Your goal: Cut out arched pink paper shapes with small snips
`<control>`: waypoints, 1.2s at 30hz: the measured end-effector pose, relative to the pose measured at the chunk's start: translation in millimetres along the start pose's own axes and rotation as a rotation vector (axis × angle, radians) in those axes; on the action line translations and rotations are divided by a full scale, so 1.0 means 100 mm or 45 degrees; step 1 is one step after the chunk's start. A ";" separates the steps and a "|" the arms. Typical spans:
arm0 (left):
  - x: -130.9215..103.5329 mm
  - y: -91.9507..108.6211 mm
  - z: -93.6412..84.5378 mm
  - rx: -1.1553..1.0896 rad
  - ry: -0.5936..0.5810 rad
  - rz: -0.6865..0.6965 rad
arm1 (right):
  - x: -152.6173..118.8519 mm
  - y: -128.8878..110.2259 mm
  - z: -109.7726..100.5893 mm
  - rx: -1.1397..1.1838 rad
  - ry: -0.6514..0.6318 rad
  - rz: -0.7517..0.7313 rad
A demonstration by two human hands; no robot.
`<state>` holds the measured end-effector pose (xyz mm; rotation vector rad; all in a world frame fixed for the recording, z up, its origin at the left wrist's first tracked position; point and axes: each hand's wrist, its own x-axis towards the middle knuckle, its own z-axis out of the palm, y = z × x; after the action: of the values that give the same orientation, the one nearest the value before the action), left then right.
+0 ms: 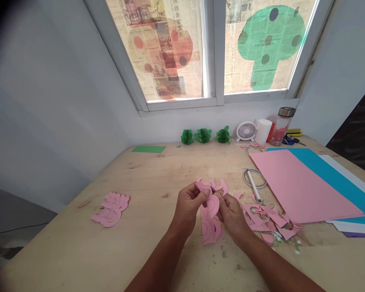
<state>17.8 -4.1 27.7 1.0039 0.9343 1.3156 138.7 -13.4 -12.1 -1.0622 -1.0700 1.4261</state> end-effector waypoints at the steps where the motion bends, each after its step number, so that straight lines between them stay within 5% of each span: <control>1: 0.00 0.00 0.00 0.001 -0.004 0.002 | 0.00 0.00 0.00 -0.016 -0.006 -0.009; 25: 0.06 0.09 -0.13 0.147 -0.126 -0.068 | 0.02 -0.05 -0.04 -0.126 -0.163 -0.033; 36: 0.08 0.07 -0.14 0.118 -0.059 -0.038 | 0.01 -0.06 -0.01 -0.067 -0.041 0.034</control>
<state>3.1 4.5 29.7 1.0830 0.9785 1.2283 140.9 -12.0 -6.5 -1.0982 -1.1256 1.4477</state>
